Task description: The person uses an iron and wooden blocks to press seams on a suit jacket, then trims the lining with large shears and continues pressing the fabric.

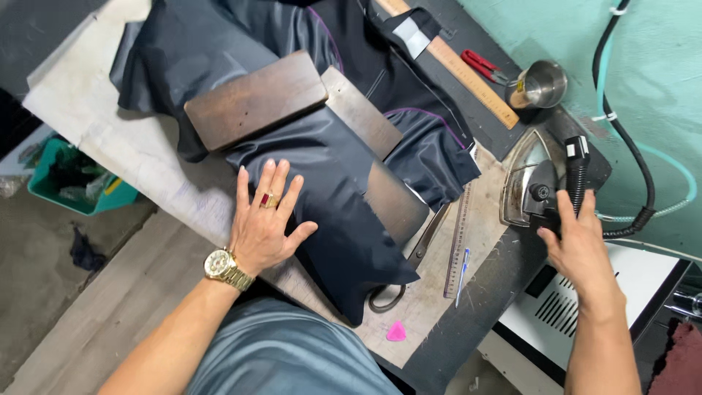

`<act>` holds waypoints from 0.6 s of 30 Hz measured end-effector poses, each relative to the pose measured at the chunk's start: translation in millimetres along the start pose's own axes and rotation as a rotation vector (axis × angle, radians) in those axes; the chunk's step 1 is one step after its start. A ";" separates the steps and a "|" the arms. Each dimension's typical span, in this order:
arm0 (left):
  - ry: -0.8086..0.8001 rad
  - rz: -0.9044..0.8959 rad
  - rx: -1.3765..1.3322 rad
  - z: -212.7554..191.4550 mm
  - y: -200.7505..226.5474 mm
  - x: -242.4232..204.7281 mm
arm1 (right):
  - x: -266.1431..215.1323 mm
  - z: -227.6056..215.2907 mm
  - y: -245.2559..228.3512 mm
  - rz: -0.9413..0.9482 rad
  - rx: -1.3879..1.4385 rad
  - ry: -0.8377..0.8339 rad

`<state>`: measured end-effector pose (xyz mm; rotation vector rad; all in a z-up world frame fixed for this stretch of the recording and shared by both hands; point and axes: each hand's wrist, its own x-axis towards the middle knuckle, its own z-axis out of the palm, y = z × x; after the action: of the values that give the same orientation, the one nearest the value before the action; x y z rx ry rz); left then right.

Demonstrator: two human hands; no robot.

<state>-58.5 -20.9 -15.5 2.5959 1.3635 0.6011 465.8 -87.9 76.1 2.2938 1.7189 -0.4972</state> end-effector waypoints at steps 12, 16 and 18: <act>0.055 0.005 0.013 -0.9 -0.2 10.6 | 55.9 -26.6 14.2 0.444 1.012 0.172; 0.048 0.007 0.005 -2.6 -0.2 4.8 | -1.3 -71.8 -33.3 0.361 1.063 0.162; 0.053 0.017 -0.009 -2.2 -0.7 6.8 | -18.7 -89.8 -63.6 0.316 1.037 0.195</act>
<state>-56.5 -15.1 -11.9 2.6047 1.3522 0.6817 411.7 -52.1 166.9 3.3043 1.2347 -1.3720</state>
